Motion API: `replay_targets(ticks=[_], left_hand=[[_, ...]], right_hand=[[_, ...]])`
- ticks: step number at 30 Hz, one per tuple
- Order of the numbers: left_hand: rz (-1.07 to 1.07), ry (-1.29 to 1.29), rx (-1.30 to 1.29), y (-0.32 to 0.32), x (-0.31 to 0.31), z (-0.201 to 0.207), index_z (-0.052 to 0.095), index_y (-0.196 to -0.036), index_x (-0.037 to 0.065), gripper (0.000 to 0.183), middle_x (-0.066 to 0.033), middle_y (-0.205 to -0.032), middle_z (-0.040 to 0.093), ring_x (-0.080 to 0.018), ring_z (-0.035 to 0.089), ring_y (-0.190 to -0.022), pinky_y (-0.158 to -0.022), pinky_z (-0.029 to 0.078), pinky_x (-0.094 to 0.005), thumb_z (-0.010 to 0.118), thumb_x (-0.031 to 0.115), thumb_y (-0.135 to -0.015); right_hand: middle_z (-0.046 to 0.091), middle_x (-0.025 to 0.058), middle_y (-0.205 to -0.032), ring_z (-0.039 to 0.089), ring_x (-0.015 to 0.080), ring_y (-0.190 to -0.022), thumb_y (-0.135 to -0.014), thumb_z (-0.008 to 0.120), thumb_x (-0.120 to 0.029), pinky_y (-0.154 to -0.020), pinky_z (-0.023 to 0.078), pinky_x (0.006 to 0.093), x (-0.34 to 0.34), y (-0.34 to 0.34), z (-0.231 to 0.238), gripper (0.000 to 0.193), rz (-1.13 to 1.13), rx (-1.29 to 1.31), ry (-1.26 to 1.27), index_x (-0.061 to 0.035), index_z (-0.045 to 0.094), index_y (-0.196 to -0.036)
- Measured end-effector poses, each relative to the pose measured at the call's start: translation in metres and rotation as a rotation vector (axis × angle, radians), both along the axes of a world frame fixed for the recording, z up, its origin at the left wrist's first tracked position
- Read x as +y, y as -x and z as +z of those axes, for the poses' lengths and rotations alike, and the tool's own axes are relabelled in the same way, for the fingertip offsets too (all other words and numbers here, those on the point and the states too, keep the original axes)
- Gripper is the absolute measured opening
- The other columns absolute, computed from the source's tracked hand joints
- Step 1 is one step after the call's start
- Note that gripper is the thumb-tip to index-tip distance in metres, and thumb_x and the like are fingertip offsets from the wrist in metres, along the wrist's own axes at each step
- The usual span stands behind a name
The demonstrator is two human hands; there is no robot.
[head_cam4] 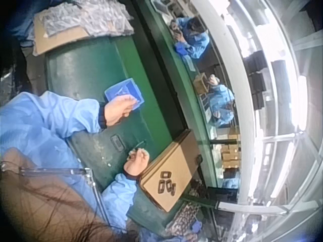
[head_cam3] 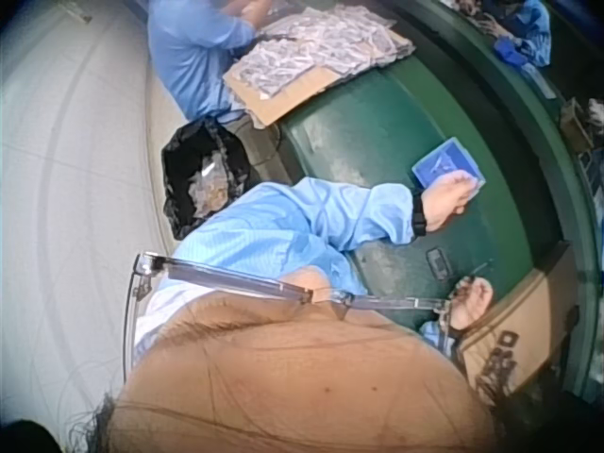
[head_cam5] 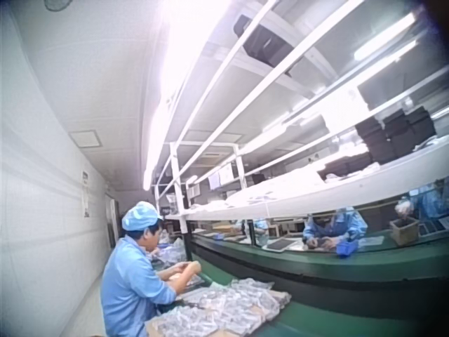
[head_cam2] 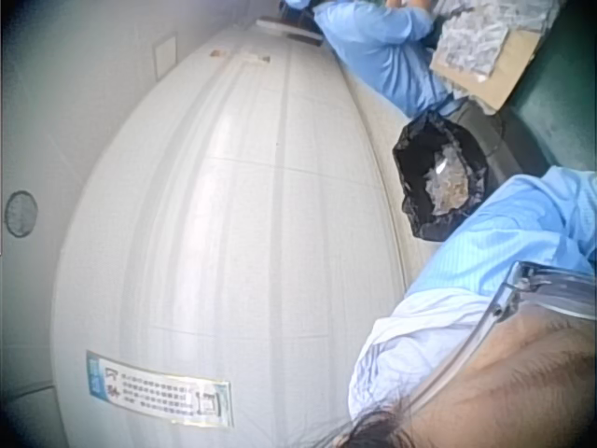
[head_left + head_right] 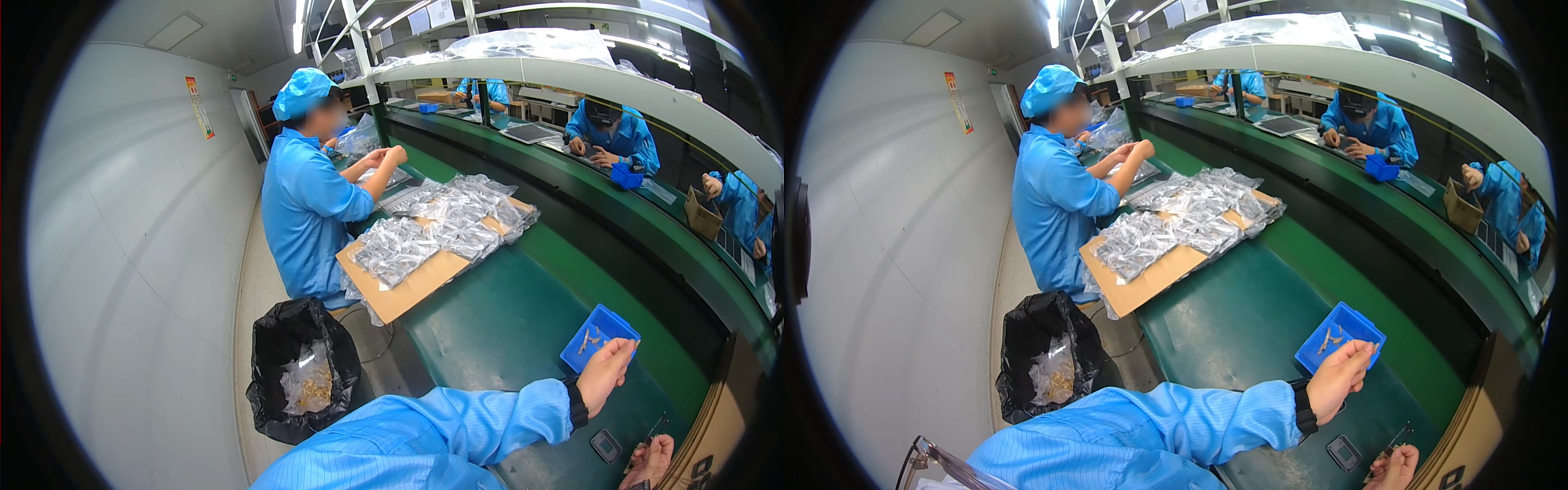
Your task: Manually assemble small electronic or plastic components by inserting metal pins and small parts into a black housing.
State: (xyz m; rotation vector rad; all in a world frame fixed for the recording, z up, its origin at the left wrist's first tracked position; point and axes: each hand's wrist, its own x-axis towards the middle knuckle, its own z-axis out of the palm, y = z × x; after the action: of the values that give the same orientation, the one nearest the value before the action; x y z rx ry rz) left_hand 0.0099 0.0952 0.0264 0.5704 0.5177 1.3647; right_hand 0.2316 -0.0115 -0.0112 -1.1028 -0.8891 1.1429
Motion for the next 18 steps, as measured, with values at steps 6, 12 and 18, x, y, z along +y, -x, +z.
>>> replay_targets(ticks=[6,12,18], left_hand=[[0.041,-0.003,0.066,0.000,-0.003,0.007,0.056,-0.100,0.013,0.019,0.0084,-0.076,0.048,-0.0014,0.039,-0.063,-0.062,0.035,-0.0188,0.054,0.032,-0.100],[0.020,-0.079,0.104,0.001,0.002,-0.003,0.059,-0.103,0.012,0.014,0.0087,-0.081,0.053,-0.0008,0.042,-0.068,-0.065,0.038,-0.0193,0.059,0.025,-0.098],[0.022,-0.087,0.118,-0.001,0.003,-0.006,0.058,-0.105,0.013,0.013,0.0090,-0.088,0.057,0.0003,0.045,-0.073,-0.067,0.038,-0.0189,0.061,0.023,-0.097]], right_hand=[[0.062,0.0059,-0.079,0.056,0.0127,-0.067,-0.097,0.058,-0.015,-0.062,0.045,0.0231,0.001,0.000,0.000,0.012,-0.014,0.031,0.015,-0.0104,0.055,-0.107],[0.062,0.0059,-0.081,0.056,0.0128,-0.068,-0.097,0.058,-0.017,-0.062,0.045,0.0231,0.001,-0.003,-0.001,0.013,0.009,0.033,0.019,-0.0110,0.054,-0.108],[0.061,0.0055,-0.082,0.056,0.0124,-0.069,-0.098,0.057,-0.018,-0.062,0.045,0.0231,0.002,-0.008,-0.005,0.015,0.026,-0.002,0.034,-0.0121,0.052,-0.111]])
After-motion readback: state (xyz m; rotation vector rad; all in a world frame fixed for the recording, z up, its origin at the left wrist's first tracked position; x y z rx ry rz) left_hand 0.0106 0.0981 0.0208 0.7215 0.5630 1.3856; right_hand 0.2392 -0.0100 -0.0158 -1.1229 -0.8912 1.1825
